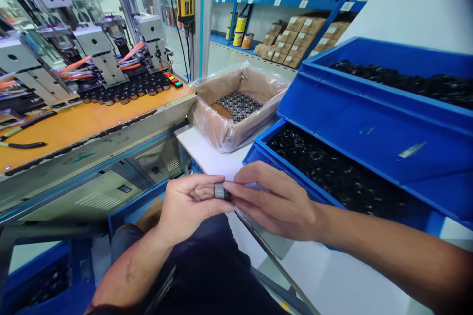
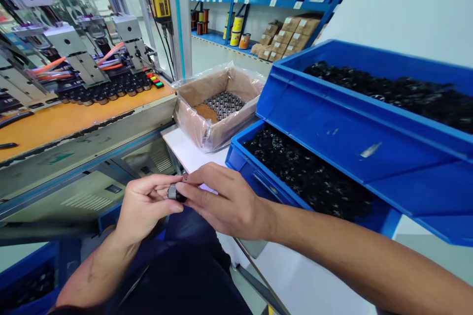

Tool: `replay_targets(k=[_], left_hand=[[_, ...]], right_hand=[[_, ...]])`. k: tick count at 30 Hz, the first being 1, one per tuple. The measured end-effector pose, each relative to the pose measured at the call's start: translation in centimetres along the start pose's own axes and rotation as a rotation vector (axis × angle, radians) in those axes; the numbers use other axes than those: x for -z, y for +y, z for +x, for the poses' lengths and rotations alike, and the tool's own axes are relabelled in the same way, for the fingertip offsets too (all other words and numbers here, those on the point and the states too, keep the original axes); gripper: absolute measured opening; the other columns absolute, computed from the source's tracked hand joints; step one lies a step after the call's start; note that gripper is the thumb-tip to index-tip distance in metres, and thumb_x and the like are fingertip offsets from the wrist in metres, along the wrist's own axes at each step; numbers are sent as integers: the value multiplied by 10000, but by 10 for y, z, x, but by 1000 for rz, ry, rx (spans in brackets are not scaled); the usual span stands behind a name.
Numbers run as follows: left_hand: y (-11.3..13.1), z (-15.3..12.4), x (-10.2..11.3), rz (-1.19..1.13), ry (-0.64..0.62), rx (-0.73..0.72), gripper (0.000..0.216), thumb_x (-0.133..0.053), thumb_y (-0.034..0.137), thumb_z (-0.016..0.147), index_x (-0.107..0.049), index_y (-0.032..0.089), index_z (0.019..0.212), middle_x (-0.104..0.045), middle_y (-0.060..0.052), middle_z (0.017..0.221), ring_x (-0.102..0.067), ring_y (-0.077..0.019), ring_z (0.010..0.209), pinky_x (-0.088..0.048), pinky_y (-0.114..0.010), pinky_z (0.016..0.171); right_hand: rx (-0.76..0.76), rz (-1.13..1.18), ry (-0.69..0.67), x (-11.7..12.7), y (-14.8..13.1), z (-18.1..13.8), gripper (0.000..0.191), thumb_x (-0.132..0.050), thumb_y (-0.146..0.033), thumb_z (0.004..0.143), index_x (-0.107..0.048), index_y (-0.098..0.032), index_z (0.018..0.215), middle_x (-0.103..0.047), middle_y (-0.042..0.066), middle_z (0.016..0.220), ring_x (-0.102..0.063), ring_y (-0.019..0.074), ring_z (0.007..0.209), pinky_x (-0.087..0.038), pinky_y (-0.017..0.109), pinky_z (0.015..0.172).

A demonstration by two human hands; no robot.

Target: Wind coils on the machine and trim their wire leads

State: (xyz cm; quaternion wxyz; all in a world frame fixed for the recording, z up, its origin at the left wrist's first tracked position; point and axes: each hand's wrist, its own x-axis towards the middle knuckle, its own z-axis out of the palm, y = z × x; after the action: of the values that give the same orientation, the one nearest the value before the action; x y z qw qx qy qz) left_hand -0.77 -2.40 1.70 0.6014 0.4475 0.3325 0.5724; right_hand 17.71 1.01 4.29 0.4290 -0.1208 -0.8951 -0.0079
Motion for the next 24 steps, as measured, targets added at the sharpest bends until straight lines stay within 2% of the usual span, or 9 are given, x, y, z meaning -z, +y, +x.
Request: replay_targets(k=[3, 6, 8, 10, 12, 14, 19, 24], left_hand=[[-8, -2, -10, -87, 72, -41, 354, -932, 148, 550, -765, 172, 861, -800, -37, 798, -765, -173, 721, -640, -238, 680], [-13, -2, -11, -60, 65, -147, 397, -900, 112, 614, -755, 215, 969, -800, -39, 930, -763, -155, 843, -622, -221, 775], [-11, 0, -3, 129, 14, -321, 482, -885, 101, 638, -742, 232, 1080, -773, -59, 1043, -743, -163, 939, -607, -235, 838], [-7, 3, 7, 406, -55, -555, 490, -875, 107, 657, -741, 214, 1116, -737, -81, 1090, -719, -169, 969, -596, -239, 855], [-1, 5, 15, 649, -100, -746, 418, -861, 137, 688, -752, 187, 1088, -725, -84, 1052, -710, -159, 922, -594, -225, 814], [5, 6, 19, 784, -94, -832, 372, -843, 182, 722, -748, 189, 1082, -730, -65, 979, -709, -143, 843, -595, -217, 757], [6, 3, 15, 840, -45, -843, 307, -827, 207, 746, -751, 196, 1044, -749, -41, 897, -712, -132, 753, -596, -211, 701], [-8, 1, 11, 596, 36, -730, 271, -834, 196, 734, -782, 235, 997, -762, -44, 865, -726, -147, 744, -606, -230, 685]], right_hand=[[56, -63, 15, -2, 1, -2, 213, -655, -132, 899, -616, -38, 1086, -641, 145, 874, -636, 207, 816, -598, 340, 669], [34, -97, 20, -3, -1, -5, 261, -646, -107, 891, -595, -47, 1139, -648, 151, 929, -648, 221, 873, -608, 356, 697], [-31, -75, 27, -3, -3, -6, 293, -634, -61, 880, -584, -55, 1169, -655, 161, 988, -652, 222, 949, -618, 362, 763], [-84, -29, 37, -3, -6, -7, 297, -625, -26, 872, -585, -62, 1165, -664, 165, 1019, -653, 213, 992, -619, 356, 809], [-114, 19, 22, -3, -7, -6, 287, -621, -14, 873, -589, -70, 1153, -673, 164, 1030, -656, 204, 1011, -620, 344, 829], [-132, 49, 1, -2, -8, -6, 282, -607, -16, 883, -589, -95, 1153, -678, 155, 1036, -661, 200, 1023, -624, 337, 830], [-138, 55, -16, -3, -8, -6, 294, -588, -15, 885, -581, -107, 1164, -675, 144, 1041, -660, 198, 1045, -619, 330, 855], [-182, 92, 10, -6, -6, -6, 332, -630, -123, 906, -549, -119, 1228, -656, 137, 1061, -648, 201, 1011, -609, 347, 844]])
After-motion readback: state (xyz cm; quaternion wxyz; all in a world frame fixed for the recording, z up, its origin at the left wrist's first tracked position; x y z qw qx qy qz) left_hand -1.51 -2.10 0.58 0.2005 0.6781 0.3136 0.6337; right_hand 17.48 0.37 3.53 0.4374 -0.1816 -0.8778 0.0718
